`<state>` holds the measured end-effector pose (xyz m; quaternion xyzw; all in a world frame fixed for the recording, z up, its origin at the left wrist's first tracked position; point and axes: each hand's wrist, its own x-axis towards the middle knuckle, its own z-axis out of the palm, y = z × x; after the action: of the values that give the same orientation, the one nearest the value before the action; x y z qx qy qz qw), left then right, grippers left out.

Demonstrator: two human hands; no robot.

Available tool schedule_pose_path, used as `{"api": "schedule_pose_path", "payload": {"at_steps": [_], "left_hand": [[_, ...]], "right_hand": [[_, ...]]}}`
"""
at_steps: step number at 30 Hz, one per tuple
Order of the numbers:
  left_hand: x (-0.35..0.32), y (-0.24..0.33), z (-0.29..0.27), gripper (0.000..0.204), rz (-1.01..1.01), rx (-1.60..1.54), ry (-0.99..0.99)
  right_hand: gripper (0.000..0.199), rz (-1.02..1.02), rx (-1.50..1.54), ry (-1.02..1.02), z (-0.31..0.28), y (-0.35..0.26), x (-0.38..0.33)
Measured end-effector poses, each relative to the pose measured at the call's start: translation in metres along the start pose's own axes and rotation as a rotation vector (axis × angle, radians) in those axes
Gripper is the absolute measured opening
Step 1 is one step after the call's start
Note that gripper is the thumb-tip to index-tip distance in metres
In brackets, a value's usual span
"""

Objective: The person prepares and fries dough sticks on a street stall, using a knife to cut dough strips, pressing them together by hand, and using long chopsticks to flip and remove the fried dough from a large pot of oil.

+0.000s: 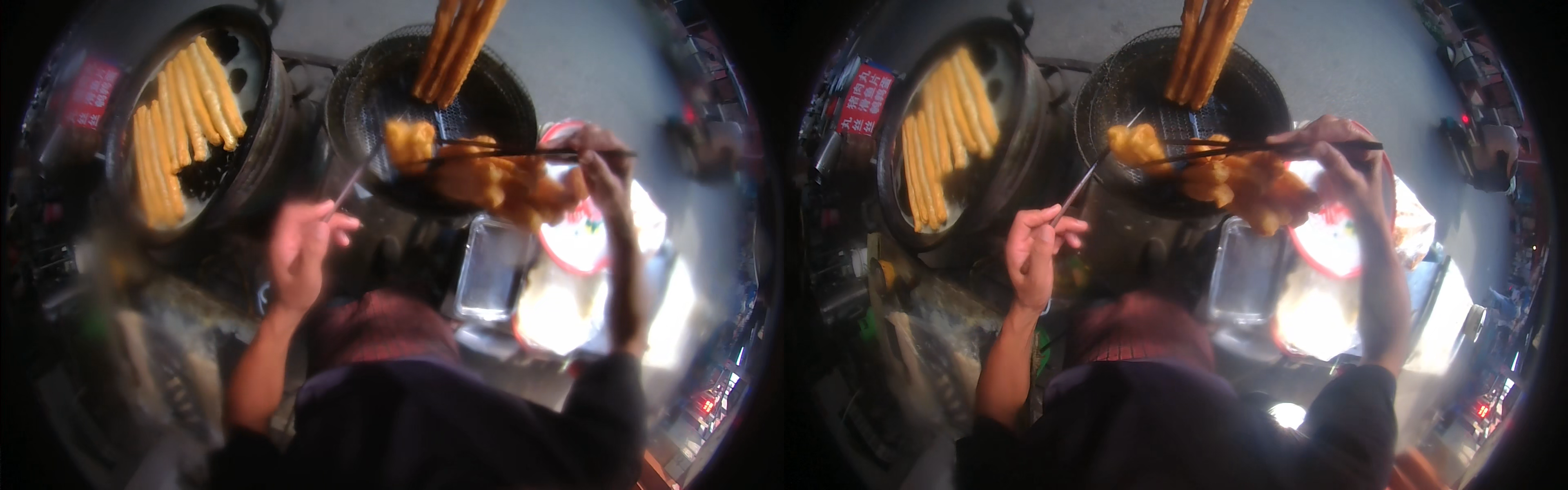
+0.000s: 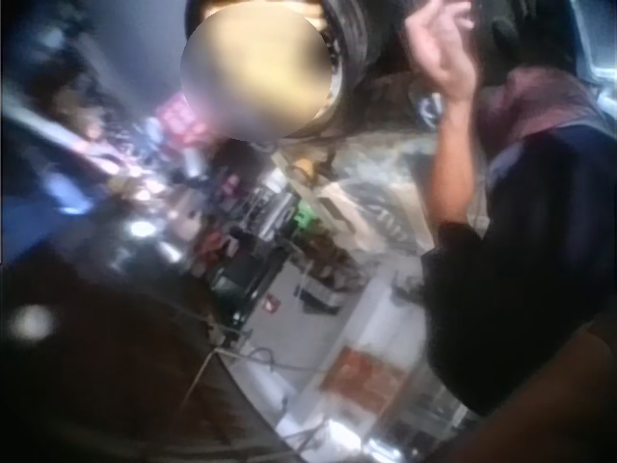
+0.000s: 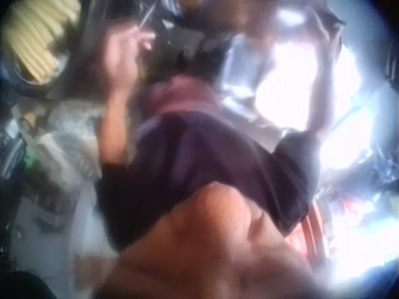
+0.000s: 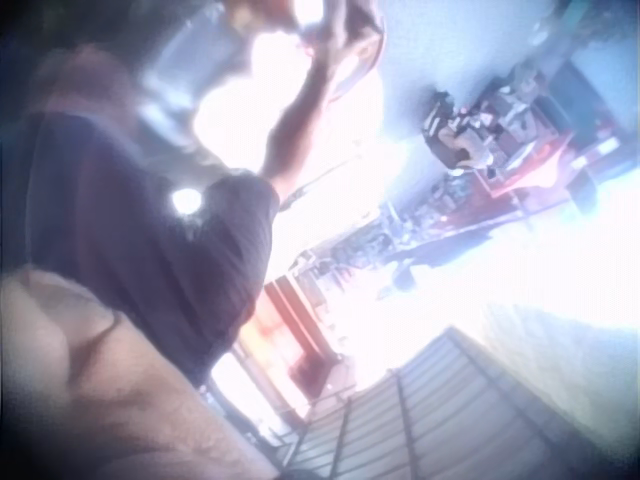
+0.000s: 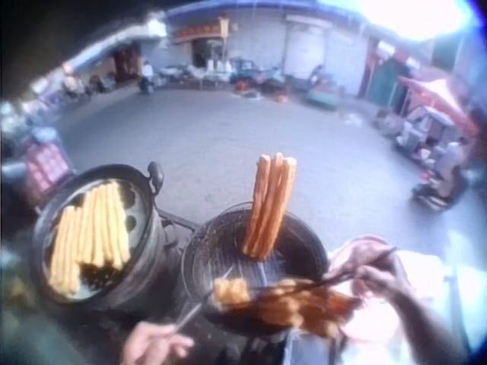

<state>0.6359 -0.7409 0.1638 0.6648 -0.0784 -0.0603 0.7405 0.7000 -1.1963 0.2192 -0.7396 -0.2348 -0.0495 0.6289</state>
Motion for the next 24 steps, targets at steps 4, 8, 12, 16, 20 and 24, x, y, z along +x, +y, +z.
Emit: {"api": "schedule_pose_path", "payload": {"at_steps": [4, 8, 12, 16, 20, 24], "left_hand": [[-0.021, 0.001, 0.008, 0.027, 0.000, 0.004, -0.050], [-0.035, 0.011, 0.015, 0.027, -0.001, -0.014, -0.069], [-0.040, 0.021, 0.015, 0.027, -0.029, -0.025, -0.164], [-0.044, 0.023, 0.015, 0.027, -0.035, -0.018, -0.191], [-0.041, 0.032, 0.014, 0.029, -0.006, 0.015, -0.184], [-0.033, 0.046, 0.009, 0.037, 0.071, 0.070, -0.120]], "right_hand": [[0.011, 0.050, -0.022, -0.102, -0.020, -0.012, -0.007], [0.020, 0.007, -0.077, -0.264, -0.019, -0.040, 0.014], [0.023, -0.046, -0.083, -0.327, -0.028, -0.076, 0.030], [0.021, -0.079, -0.077, -0.250, -0.066, -0.092, 0.014], [0.022, -0.085, 0.078, -0.127, -0.110, -0.100, -0.006], [0.022, -0.115, 0.157, 0.179, -0.149, -0.062, -0.028]]}}
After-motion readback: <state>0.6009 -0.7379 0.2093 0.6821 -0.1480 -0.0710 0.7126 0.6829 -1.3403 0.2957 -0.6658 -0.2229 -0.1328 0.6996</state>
